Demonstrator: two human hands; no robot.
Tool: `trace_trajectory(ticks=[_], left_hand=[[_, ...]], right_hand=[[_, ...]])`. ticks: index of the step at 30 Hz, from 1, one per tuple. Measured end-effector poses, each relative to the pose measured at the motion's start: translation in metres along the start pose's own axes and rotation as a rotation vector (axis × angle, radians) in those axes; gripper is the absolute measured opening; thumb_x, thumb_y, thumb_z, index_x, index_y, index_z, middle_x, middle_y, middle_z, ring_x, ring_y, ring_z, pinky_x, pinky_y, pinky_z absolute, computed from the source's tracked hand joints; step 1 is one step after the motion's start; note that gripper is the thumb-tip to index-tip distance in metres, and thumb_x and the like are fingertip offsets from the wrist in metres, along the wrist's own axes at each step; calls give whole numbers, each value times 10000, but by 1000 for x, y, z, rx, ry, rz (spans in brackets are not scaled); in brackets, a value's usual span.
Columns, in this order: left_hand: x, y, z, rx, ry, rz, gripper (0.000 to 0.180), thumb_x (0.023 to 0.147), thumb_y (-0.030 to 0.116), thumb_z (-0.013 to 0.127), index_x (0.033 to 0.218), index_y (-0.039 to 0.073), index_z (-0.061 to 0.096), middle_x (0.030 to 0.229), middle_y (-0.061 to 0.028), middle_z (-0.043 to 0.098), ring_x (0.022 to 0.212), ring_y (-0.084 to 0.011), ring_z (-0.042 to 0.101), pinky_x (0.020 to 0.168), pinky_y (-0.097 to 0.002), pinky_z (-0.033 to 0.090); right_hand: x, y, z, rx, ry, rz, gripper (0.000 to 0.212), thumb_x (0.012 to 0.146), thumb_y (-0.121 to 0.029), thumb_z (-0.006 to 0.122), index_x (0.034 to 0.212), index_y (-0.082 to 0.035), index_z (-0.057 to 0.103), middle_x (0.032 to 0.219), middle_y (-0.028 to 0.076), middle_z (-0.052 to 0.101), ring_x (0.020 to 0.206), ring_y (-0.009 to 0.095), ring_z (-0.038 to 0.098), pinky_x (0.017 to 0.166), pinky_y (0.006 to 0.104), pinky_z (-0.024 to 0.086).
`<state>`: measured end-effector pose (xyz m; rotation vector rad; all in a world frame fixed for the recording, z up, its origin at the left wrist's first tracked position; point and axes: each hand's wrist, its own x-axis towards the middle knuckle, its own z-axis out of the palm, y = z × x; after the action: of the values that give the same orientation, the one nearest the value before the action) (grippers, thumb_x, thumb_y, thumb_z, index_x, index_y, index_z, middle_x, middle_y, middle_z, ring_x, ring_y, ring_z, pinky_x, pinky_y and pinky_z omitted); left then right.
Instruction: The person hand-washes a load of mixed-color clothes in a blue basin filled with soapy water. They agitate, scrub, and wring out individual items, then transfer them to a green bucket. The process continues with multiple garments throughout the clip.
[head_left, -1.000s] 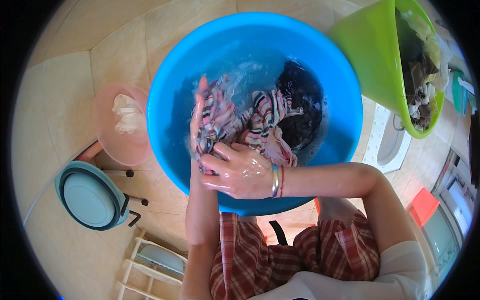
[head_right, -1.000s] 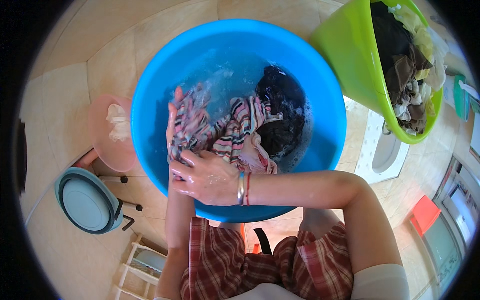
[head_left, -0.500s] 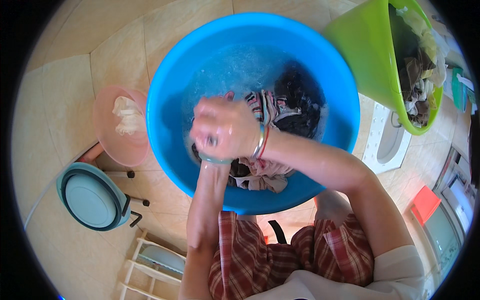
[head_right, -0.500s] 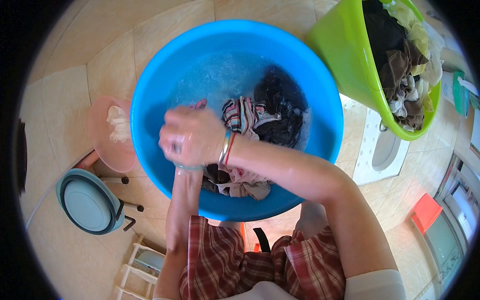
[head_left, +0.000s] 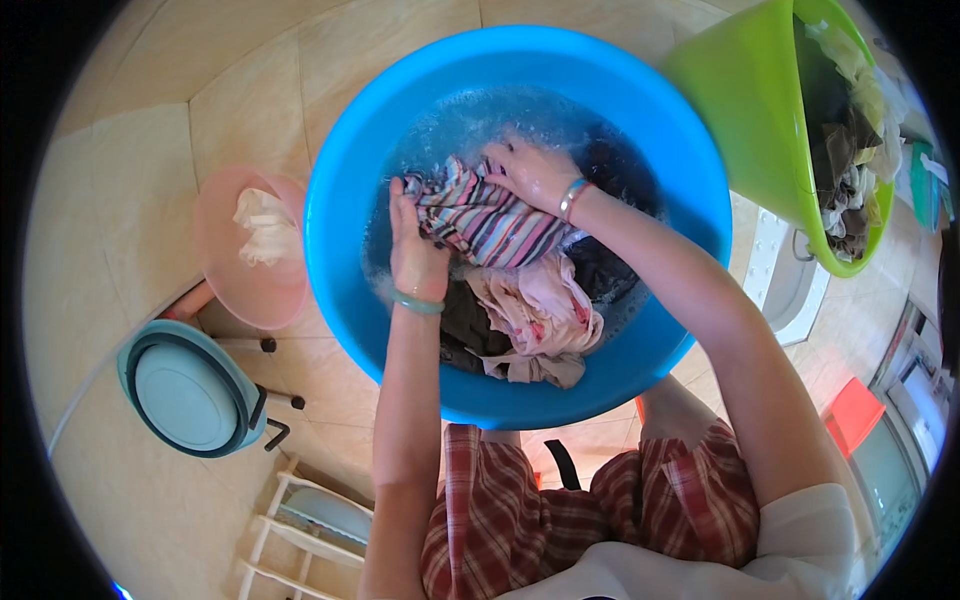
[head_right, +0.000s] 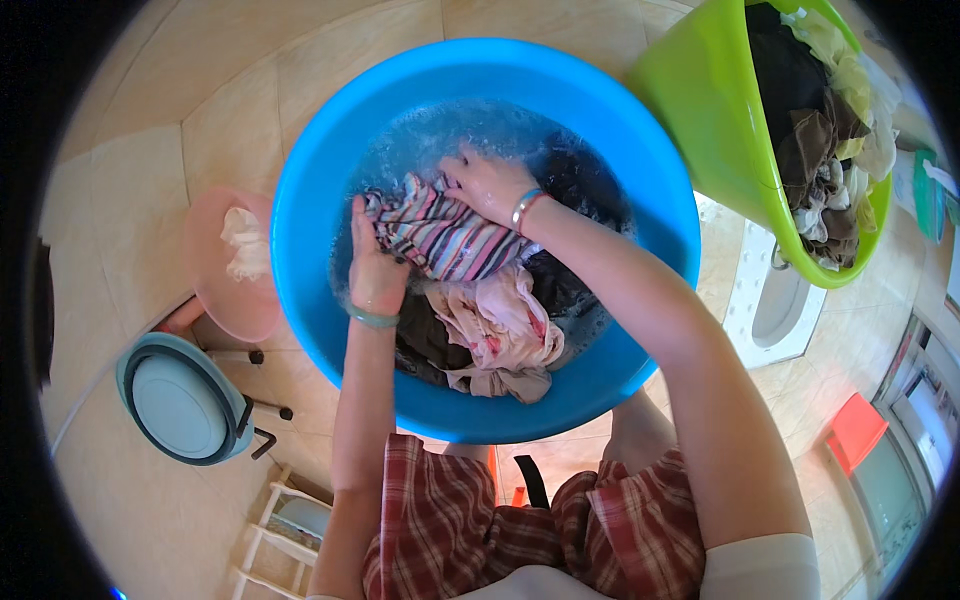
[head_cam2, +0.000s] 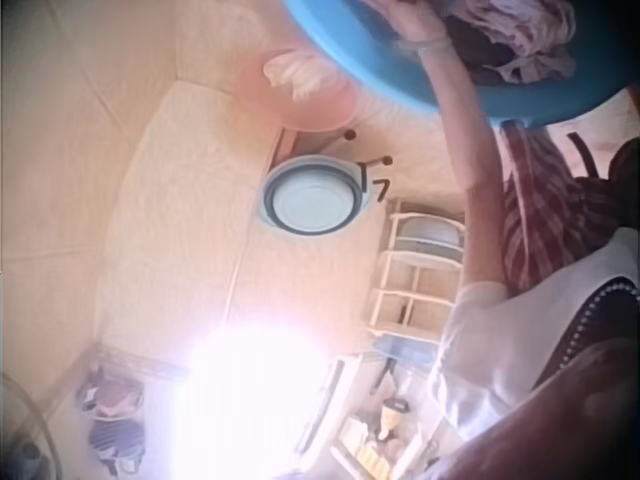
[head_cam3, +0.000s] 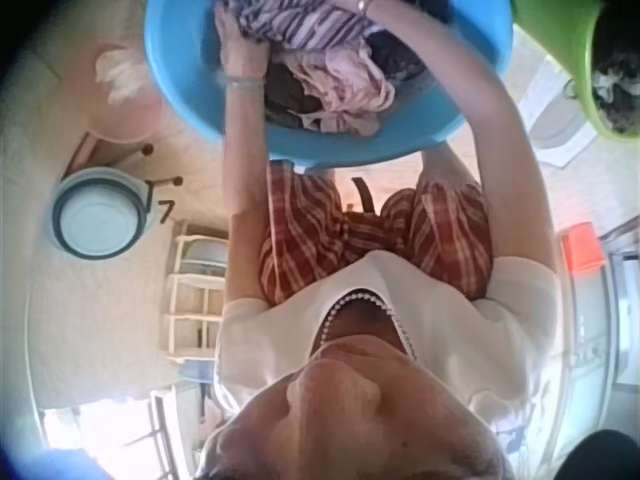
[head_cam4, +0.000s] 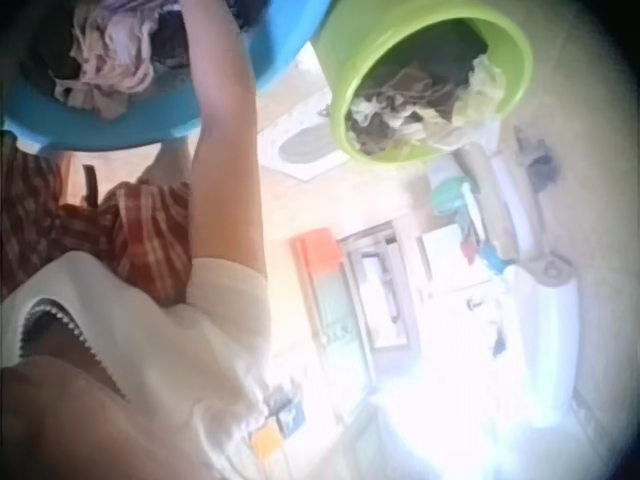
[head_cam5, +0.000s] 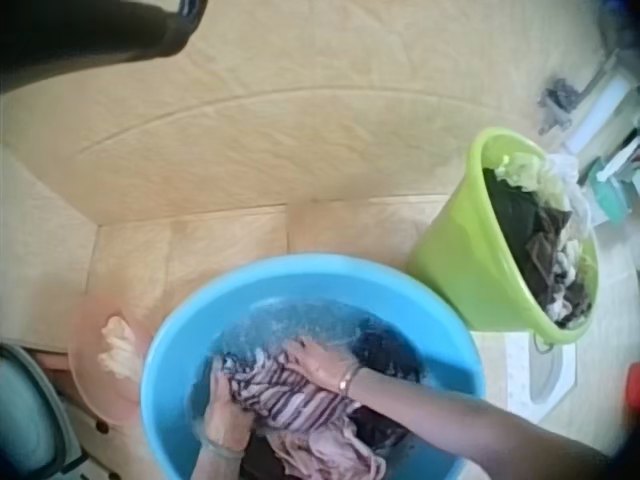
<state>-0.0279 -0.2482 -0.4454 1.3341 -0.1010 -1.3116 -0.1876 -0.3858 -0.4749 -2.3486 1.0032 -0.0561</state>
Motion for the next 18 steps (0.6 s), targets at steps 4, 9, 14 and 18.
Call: trace_trajectory(ticks=[4,9,14,18], left_hand=[[4,-7,25,-239,-16,-108,581,1039,468,363,1514,147,268,1460,-73,434,1304,-286,453,1066,-437,396],[3,6,14,-586,-296,-319,514,1027,416,441,1460,152,355,1396,-126,496,1259,-294,498,1044,-448,426],[-9,19,25,-714,-497,-234,418,1008,350,505,1350,115,456,1340,-157,526,1211,-323,534,1016,-471,456],[-7,11,26,-759,-572,-143,407,1009,355,487,1340,120,471,1340,-153,528,1209,-319,535,1018,-468,454]], right_hand=[[19,-23,-5,254,60,326,285,874,-298,635,1119,-153,631,1075,164,581,1046,376,584,809,447,527],[-38,-92,-21,327,176,-333,183,847,-271,673,971,-139,646,982,80,534,876,258,572,695,351,532],[-84,-146,-53,220,222,-499,135,753,-270,697,841,-186,640,962,24,501,877,207,524,614,292,494],[-63,-162,-53,179,390,-575,142,698,-267,689,779,-187,605,935,12,496,864,198,526,541,271,480]])
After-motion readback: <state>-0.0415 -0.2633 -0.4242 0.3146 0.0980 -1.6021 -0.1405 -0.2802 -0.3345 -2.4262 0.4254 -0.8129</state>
